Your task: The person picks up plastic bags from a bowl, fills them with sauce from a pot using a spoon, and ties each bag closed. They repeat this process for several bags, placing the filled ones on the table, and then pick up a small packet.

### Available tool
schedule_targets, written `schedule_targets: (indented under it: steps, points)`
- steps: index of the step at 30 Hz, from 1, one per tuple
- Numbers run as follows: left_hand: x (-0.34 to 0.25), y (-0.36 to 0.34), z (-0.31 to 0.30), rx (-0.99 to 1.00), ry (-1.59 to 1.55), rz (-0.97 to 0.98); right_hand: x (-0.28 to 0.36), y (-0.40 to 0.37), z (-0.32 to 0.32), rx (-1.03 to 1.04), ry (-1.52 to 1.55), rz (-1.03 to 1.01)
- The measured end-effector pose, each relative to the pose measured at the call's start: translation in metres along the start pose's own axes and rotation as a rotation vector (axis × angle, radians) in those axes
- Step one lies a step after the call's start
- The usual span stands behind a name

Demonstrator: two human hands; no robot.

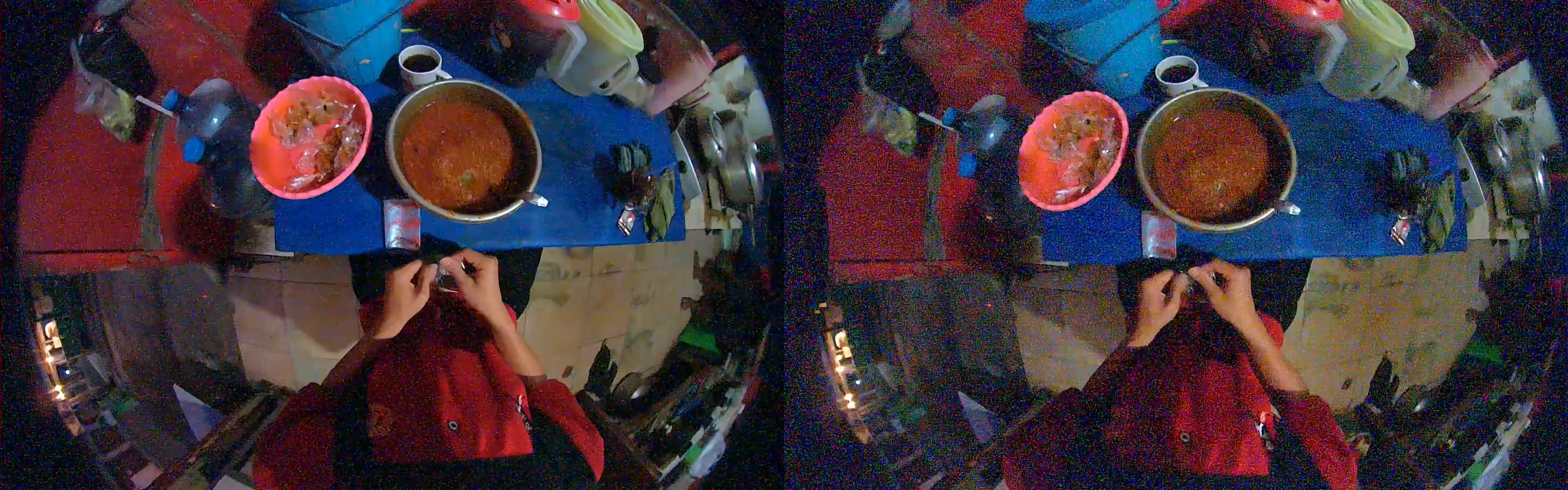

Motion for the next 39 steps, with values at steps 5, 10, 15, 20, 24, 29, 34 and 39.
schedule_targets:
  steps: [5,10,15,20,24,29,34,39]
  points:
    - [-0.011,0.005,0.009,-0.029,-0.088,-0.093,-0.004,0.0,-0.009,-0.007,0.045,0.02]
    - [-0.018,0.006,0.01,0.067,0.053,0.034,-0.016,-0.001,-0.015,0.007,0.146,0.077]
    - [-0.014,0.006,0.014,-0.1,-0.289,-0.094,-0.007,-0.003,-0.024,-0.037,0.119,0.134]
    - [0.0,0.004,0.006,-0.036,-0.095,-0.104,0.036,-0.003,-0.044,-0.306,-0.287,-0.207]
    - [0.014,0.001,0.011,0.057,-0.416,-0.282,0.039,-0.015,-0.029,-0.201,-0.28,-0.309]
    - [0.038,-0.023,0.052,0.224,-1.034,-0.652,0.026,-0.013,-0.015,-0.038,-0.108,-0.125]
    - [0.059,-0.034,0.06,0.352,-0.989,-0.714,0.031,-0.017,-0.017,0.135,-0.095,-0.142]
    - [-0.002,-0.009,0.029,0.324,-0.59,-0.214,0.01,-0.018,-0.043,-0.055,-0.234,-0.182]
Point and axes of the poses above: each hand's wrist, its own y-axis towards the middle knuckle, its own z-axis out of the palm, x = y × z, the point moved 9 cm from there along y, towards the middle knuckle, and after that the axes turned 4 degrees about -x, right-handed, at the moved point
